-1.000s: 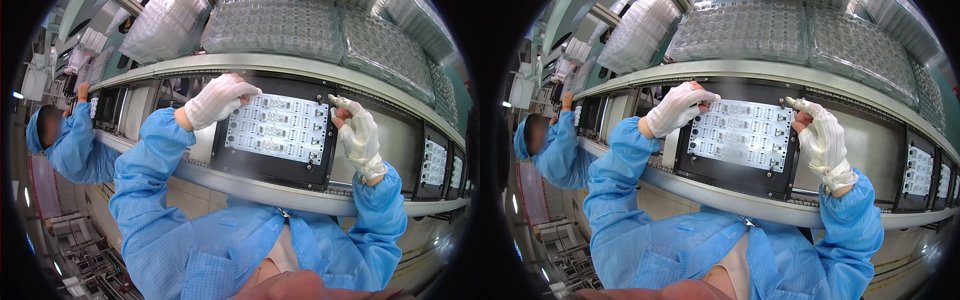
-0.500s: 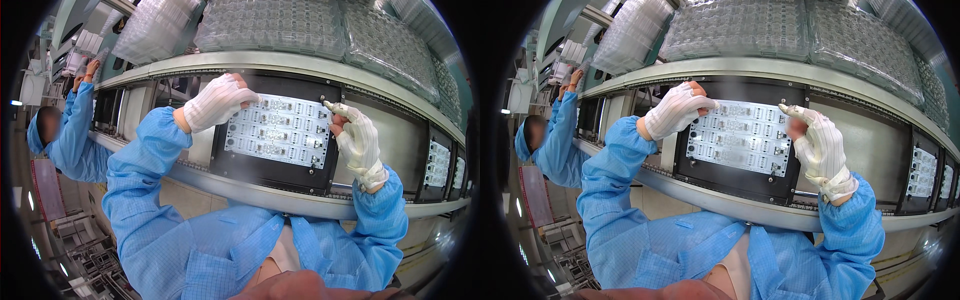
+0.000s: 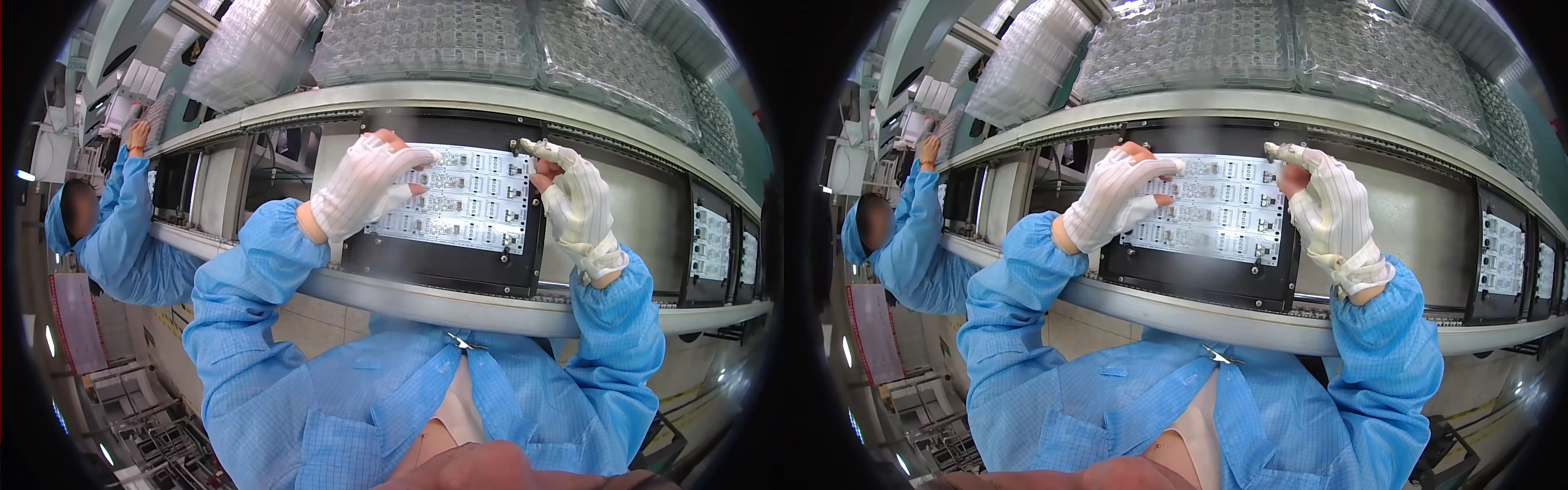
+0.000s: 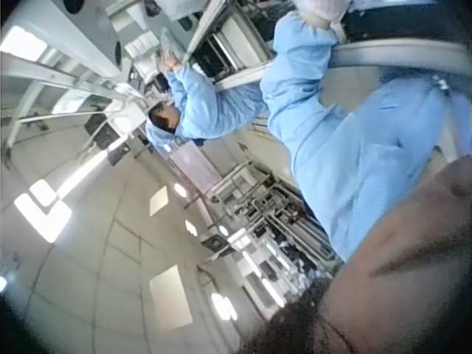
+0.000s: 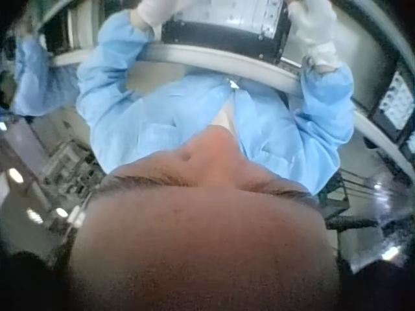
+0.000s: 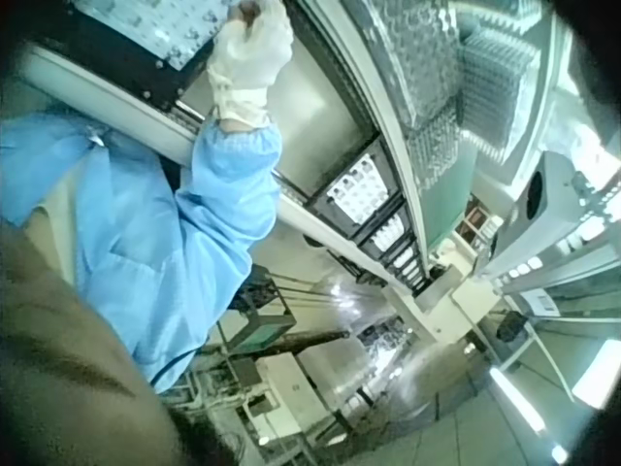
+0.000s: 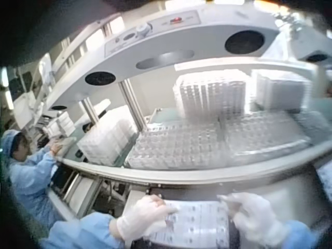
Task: Placing electronic components onto printed circuit boards using a manual pickup tool on a factory assembly line.
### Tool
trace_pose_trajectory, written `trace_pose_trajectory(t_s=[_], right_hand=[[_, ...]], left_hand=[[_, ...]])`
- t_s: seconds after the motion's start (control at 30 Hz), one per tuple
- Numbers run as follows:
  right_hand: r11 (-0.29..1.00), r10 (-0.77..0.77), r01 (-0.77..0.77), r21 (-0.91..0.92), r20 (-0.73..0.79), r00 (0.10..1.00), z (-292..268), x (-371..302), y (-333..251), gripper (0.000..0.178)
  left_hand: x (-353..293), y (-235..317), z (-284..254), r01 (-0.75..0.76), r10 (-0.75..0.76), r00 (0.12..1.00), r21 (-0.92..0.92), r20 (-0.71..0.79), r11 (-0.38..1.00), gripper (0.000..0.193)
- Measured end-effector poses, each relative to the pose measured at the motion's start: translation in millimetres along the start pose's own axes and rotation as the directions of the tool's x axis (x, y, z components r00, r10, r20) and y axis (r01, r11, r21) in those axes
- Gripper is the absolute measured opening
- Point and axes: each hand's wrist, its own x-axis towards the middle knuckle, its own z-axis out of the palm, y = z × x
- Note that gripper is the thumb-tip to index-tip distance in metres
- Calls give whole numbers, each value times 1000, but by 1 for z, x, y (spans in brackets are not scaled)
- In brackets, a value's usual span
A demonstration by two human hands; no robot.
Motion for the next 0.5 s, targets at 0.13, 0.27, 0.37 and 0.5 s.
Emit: trace_pose_trajectory(t_s=[0.13, 0.27, 0.37, 0.5], right_hand=[[1000, -28, 28, -8, 0, 1000, -1, 1, -2, 40], [994, -105, 106, -41, 10, 994, -2, 4, -3, 39], [994, -101, 101, -45, 20, 995, -2, 3, -6, 38], [994, -93, 94, -47, 33, 995, -2, 2, -3, 37]], left_hand=[[3, 1, 5, 32, -30, 999, -56, 45, 998, 46], [5, 2, 2, 40, -38, 995, -29, 88, 999, 46], [7, -2, 2, 56, -46, 990, -67, 133, 996, 42], [8, 1, 2, 62, -51, 992, -97, 113, 993, 39]])
